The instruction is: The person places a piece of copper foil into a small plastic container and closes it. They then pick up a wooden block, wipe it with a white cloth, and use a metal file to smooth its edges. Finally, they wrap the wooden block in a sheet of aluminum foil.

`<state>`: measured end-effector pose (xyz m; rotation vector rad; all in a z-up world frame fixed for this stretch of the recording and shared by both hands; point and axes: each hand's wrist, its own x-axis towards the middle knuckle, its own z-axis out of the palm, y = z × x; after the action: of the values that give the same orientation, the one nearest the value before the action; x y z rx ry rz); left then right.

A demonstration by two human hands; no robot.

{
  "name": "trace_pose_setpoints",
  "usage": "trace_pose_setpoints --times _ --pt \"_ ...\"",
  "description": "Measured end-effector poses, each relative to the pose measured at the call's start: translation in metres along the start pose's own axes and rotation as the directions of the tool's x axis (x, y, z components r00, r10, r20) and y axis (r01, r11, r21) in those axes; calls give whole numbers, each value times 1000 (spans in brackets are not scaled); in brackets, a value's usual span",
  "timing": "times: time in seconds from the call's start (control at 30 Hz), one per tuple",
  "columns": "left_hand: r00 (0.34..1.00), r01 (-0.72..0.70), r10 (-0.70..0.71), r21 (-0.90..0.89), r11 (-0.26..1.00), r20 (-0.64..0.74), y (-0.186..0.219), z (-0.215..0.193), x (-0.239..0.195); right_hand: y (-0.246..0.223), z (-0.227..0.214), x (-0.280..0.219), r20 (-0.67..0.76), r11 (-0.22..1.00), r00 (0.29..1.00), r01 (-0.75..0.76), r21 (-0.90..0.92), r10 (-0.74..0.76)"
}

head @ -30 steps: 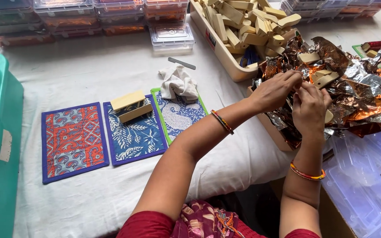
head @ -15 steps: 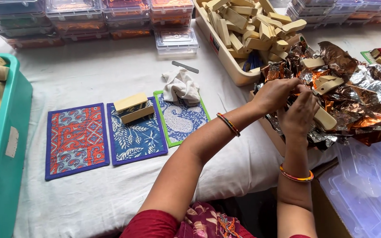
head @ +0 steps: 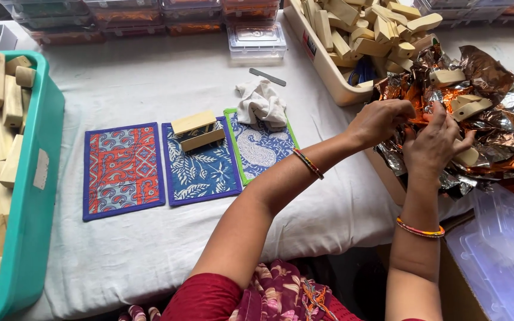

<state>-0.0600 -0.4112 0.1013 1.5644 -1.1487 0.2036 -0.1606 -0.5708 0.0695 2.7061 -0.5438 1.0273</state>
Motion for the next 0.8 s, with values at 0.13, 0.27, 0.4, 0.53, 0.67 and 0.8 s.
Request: trace_pose_setpoints --times 0.13,0.27,0.4,0.53,0.67,0.8 --pt "999 -10 12 39 999 -33 -1 -25 -21 1 2 -2 18 999 1000 -22 35 22" --pt "996 -28 35 95 995 -76 5 -65 -45 -2 -3 -1 26 995 999 -35 89 33" --pt "996 -47 61 194 980 -67 4 -98 -67 -2 -3 -2 20 994 999 -28 106 26" --pt "994 -37 62 256 966 -90 -1 -129 -86 19 26 -6 -2 997 1000 -12 74 12" --pt "999 18 -6 325 945 -35 -7 -164 -115 29 32 0 4 998 1000 24 58 -24" --pt "986 -145 73 565 812 148 12 -204 -153 0 -22 14 75 988 994 74 133 -84"
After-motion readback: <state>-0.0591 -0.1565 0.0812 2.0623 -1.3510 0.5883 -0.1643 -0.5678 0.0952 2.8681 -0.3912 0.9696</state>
